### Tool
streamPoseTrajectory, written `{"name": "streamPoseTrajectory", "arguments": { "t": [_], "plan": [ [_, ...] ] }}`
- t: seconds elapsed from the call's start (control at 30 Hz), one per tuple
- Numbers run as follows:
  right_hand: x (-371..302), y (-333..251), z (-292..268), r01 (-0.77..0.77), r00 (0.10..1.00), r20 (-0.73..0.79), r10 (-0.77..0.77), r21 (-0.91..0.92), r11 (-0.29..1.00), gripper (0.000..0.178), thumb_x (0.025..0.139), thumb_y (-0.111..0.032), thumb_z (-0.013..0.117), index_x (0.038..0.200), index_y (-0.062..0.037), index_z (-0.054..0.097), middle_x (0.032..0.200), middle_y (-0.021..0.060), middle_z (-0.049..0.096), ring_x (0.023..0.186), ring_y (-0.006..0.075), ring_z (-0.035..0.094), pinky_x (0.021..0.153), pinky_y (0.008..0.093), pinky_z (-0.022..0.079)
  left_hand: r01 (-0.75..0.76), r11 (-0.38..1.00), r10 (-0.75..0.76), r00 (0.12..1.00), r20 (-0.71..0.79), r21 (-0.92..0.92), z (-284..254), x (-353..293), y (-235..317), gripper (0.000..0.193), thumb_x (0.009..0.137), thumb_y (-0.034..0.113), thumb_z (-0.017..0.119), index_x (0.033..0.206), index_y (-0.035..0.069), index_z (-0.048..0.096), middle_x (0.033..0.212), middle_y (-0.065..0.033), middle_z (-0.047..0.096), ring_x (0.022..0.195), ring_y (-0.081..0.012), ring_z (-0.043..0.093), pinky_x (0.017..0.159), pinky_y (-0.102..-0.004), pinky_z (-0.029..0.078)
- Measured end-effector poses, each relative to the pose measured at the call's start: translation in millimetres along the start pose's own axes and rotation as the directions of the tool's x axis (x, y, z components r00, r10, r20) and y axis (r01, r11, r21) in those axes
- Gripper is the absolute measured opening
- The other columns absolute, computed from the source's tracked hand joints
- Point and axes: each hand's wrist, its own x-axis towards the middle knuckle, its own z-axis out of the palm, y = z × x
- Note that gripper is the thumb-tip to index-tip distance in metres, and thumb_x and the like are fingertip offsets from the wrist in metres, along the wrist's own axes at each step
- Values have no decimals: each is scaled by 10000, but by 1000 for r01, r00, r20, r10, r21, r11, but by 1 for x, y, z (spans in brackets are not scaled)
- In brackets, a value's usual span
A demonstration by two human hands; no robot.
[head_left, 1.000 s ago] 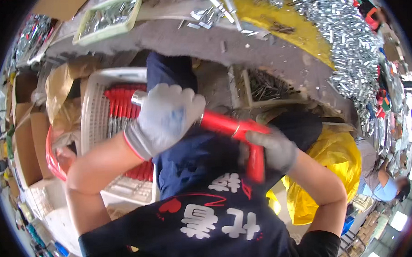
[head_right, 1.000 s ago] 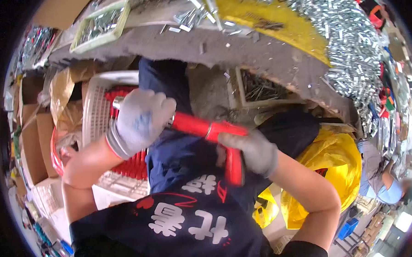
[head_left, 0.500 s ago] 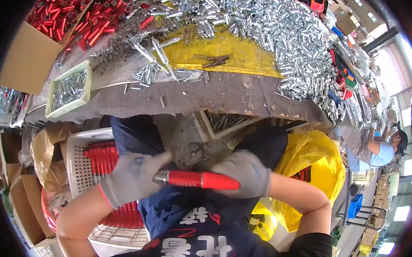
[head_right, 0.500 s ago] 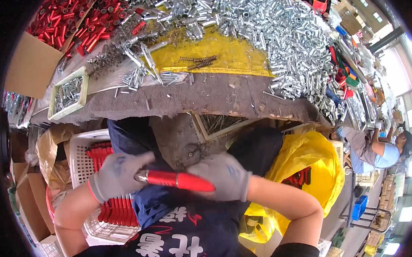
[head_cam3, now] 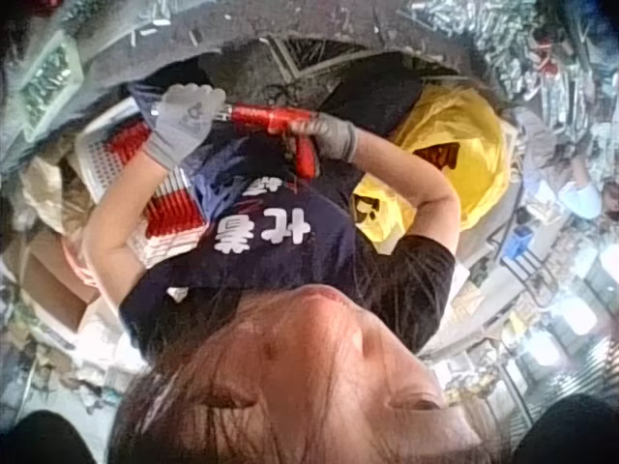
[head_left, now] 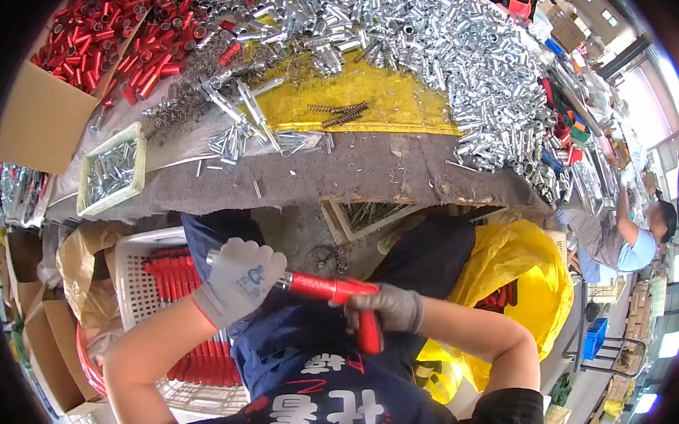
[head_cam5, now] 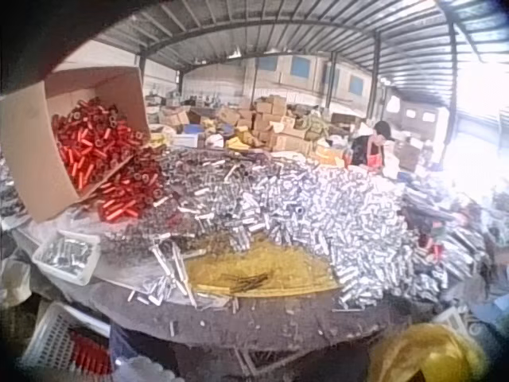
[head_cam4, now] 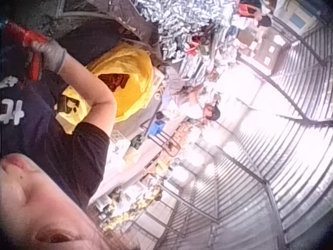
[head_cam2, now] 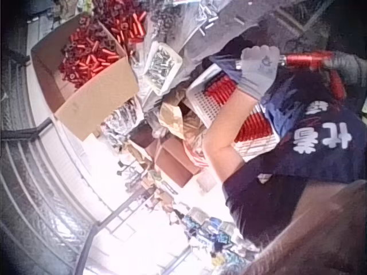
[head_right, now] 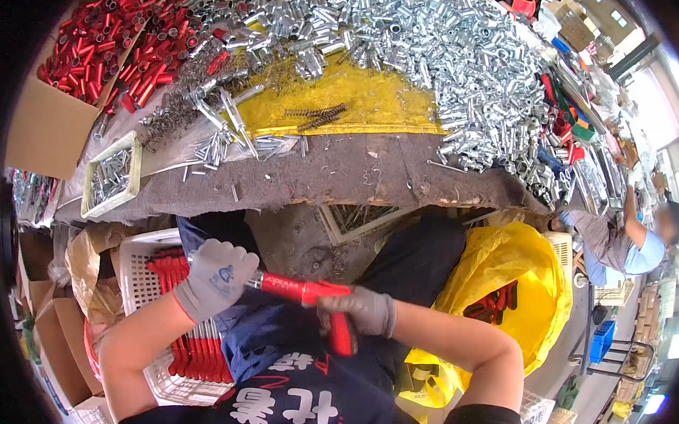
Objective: Assembling red and silver metal hardware components by hand at a factory workbench.
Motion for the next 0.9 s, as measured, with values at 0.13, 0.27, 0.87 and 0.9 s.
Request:
{"name": "streamPoseTrajectory", "arguments": {
  "t": [0.13, 0.27, 0.87, 0.9],
  "plan": [
    [-7, -53, -21, 464, 874, 318, -367, -769, 439, 369, 725, -266, 743, 1026, -75, 649, 730, 58, 591, 649, 261, 586, 729, 381, 506, 191, 791, 29, 938, 347, -581, -17, -6, 15, 223, 717, 198, 647, 916, 112, 594, 704, -95, 604, 716, -287, 634, 661, -387, 495],
    [-1, -28, -13, 271, 960, 98, -263, -559, 784, 320, 807, -194, 706, 1084, -68, 604, 854, 31, 643, 770, 187, 629, 715, 340, 503, 276, 826, -43, 900, 434, -491, -21, 16, 21, 227, 708, 164, 614, 914, 76, 582, 665, -110, 600, 721, -314, 638, 703, -389, 504],
    [79, -105, -249, -637, 700, -556, -447, -769, -41, 418, 871, -150, 536, 1288, -182, 530, 1260, 137, 535, 1085, 323, 561, 914, 392, 488, -180, -238, -611, 791, 3, -954, -48, 75, 25, 613, 920, 601, 428, 1097, 15, 474, 735, -62, 556, 601, -129, 551, 578, -254, 461],
    [80, -106, -258, -619, 769, -521, -371, -752, -227, 414, 869, -164, 551, 1281, -202, 537, 1262, 120, 530, 1084, 310, 563, 908, 395, 490, -170, -358, -551, 832, 61, -918, -41, 75, 29, 599, 934, 522, 484, 1217, -5, 455, 784, -77, 573, 631, -125, 560, 592, -246, 458]
  ]
}}
